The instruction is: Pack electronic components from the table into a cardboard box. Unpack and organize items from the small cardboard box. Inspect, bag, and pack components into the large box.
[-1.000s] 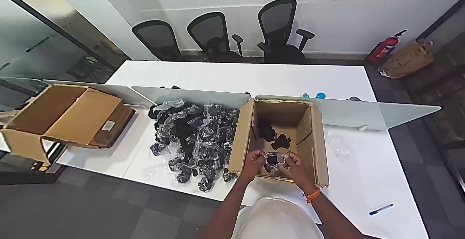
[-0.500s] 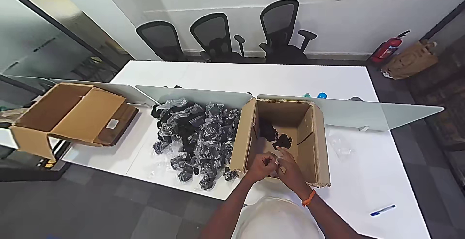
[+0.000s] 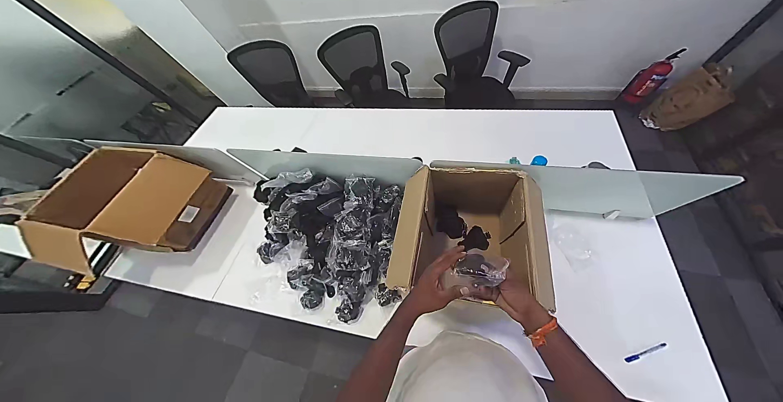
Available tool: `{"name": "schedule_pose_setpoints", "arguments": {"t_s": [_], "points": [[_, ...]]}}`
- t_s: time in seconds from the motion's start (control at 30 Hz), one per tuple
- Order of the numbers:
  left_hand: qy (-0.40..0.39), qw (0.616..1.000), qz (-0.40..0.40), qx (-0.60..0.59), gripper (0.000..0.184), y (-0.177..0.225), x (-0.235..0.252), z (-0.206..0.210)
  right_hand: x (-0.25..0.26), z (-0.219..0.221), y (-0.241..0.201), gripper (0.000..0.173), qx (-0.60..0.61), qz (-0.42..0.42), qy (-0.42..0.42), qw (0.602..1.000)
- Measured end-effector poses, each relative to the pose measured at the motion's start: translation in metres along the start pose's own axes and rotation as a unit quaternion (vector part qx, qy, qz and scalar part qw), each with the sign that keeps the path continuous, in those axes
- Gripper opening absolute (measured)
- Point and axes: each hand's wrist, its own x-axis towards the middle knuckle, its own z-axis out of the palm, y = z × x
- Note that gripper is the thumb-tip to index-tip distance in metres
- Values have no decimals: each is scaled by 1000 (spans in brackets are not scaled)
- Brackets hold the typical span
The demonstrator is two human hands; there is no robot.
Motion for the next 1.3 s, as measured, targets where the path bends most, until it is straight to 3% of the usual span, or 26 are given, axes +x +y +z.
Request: {"name": "schedule_pose_setpoints", "arguments": {"t_s": [0.1, 0.2, 0.37, 0.5, 0.63, 0.77, 0.9, 0.97, 1.1, 1.3], "points": [[24, 997, -49, -60, 50, 6, -2, 10, -8, -1, -2, 30, -18, 85, -78, 993], [80, 991, -83, -62, 33, 11, 1, 11, -7, -8, -2, 44, -115, 95, -155, 977], [82, 982, -166, -46, 26, 13, -1, 7, -10, -1, -8, 25, -242, 75, -96, 963], [40, 970, -239, -8, 29, 25, 2, -2, -12, 2, -10, 44, -260, 26, -65, 963], [1, 959, -285, -10, 44, 53, 9, -11, -14, 3, -5, 41, -136, -24, -101, 985], [-11, 964, -262, 35, 48, 75, 15, -16, -16, 10, 9, 46, 22, -32, -90, 995], [34, 972, -213, 88, 37, 90, 17, -16, -13, 18, 24, 40, 152, -27, -64, 986], [61, 973, -207, 79, 39, 94, 15, -16, -11, 23, 29, 46, 206, -5, -24, 978], [112, 966, -203, 111, 41, 96, 7, -8, -7, 33, 33, 51, 244, 1, 25, 970], [74, 956, -205, 196, 26, 105, 5, -7, 0, 37, 43, 55, 224, 26, 51, 973]]}}
